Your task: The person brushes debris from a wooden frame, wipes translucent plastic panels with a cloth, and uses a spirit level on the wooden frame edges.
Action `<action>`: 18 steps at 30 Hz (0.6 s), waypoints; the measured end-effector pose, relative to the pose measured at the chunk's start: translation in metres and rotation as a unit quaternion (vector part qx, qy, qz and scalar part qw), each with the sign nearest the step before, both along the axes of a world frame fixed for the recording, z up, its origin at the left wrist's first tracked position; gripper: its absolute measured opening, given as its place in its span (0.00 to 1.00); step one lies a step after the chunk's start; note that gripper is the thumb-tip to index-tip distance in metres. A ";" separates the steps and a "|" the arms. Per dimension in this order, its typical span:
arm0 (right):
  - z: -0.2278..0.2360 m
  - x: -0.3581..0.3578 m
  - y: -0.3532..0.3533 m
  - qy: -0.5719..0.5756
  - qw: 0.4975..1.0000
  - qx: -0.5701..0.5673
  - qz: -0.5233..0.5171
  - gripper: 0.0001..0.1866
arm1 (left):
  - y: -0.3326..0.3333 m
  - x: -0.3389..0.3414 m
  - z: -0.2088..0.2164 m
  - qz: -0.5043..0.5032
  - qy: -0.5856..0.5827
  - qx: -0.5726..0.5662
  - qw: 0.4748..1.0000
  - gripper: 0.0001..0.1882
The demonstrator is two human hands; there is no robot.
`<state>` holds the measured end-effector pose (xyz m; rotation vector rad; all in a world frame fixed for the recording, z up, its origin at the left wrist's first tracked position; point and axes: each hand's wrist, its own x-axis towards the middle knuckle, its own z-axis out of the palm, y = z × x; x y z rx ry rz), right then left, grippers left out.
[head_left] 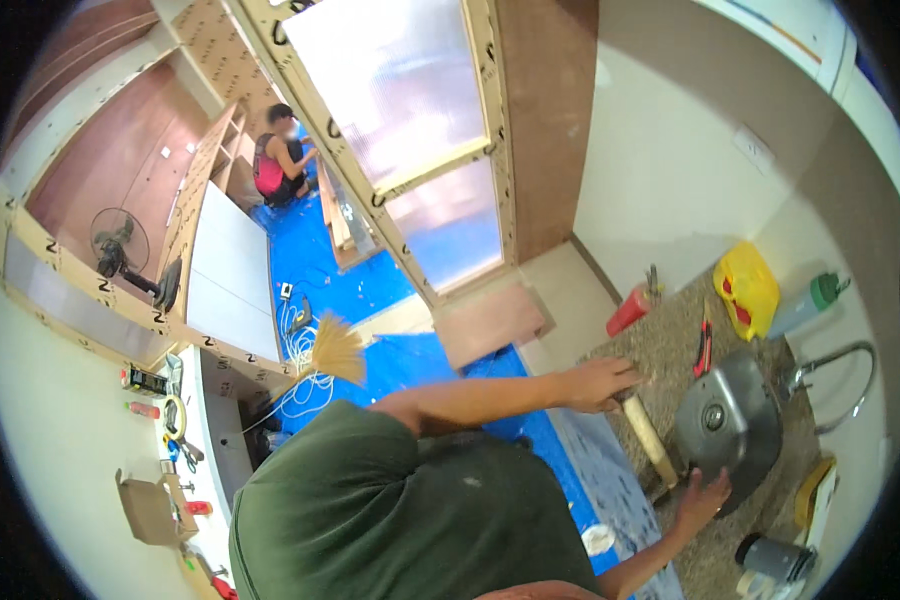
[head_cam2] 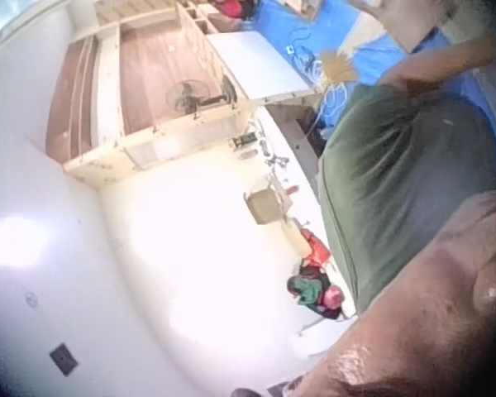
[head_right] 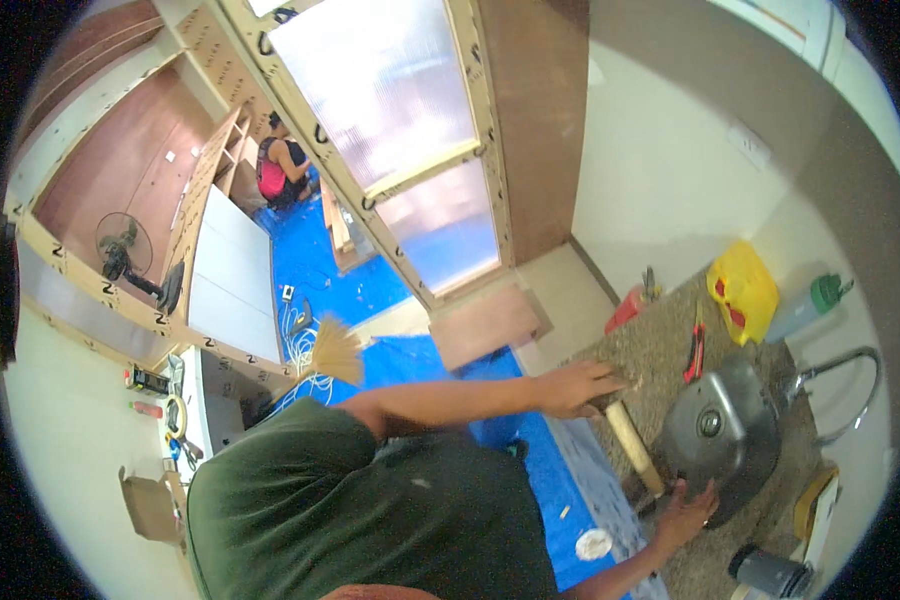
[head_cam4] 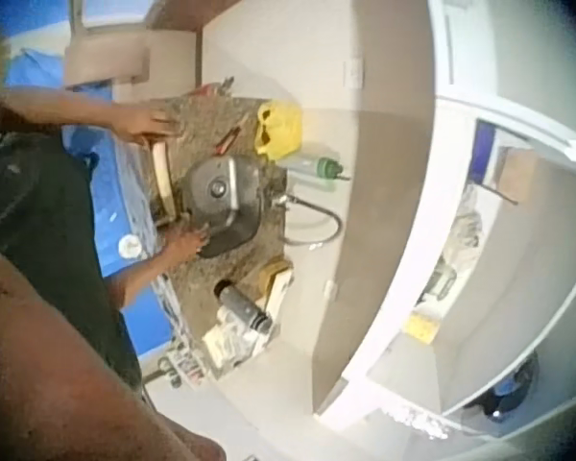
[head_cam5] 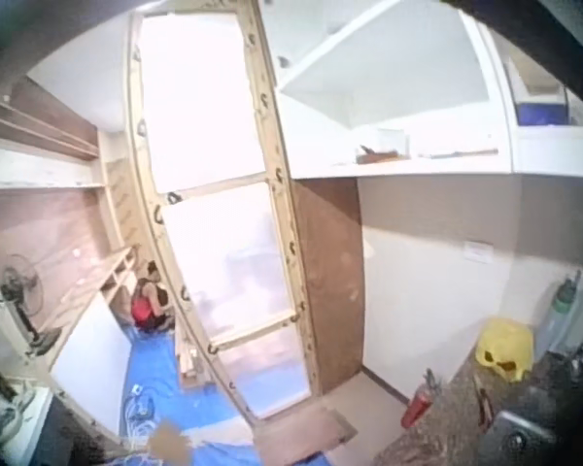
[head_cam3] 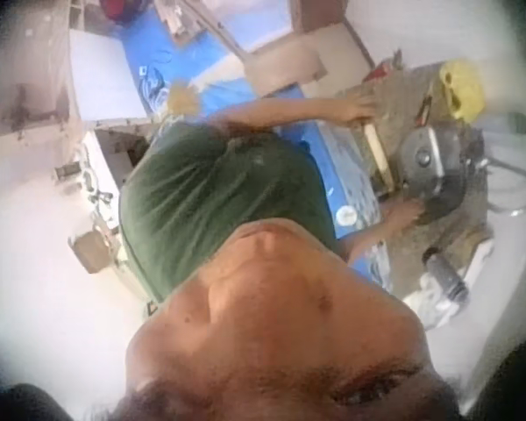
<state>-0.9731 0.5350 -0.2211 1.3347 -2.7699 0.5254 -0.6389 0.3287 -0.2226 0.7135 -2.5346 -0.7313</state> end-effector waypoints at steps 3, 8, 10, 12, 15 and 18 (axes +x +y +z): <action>0.030 0.007 -0.062 -0.182 0.948 -0.223 0.135 0.33 | -0.010 0.076 0.003 0.069 -0.131 0.100 0.984 0.30; 0.080 0.125 -0.166 -0.301 0.886 -0.220 0.277 0.26 | 0.039 0.249 -0.116 0.151 -0.338 0.175 0.913 0.25; 0.077 0.177 -0.196 -0.331 0.842 -0.221 0.365 0.24 | 0.076 0.306 -0.137 0.196 -0.364 0.243 0.878 0.28; 0.054 0.233 -0.216 -0.361 0.804 -0.184 0.436 0.22 | 0.151 0.366 -0.178 0.332 -0.278 0.249 0.866 0.29; 0.053 0.322 -0.228 -0.283 0.764 -0.127 0.565 0.17 | 0.257 0.433 -0.222 0.556 -0.094 0.318 0.762 0.27; 0.060 0.404 -0.227 -0.302 0.682 -0.099 0.659 0.12 | 0.378 0.480 -0.255 0.646 -0.194 0.443 0.590 0.26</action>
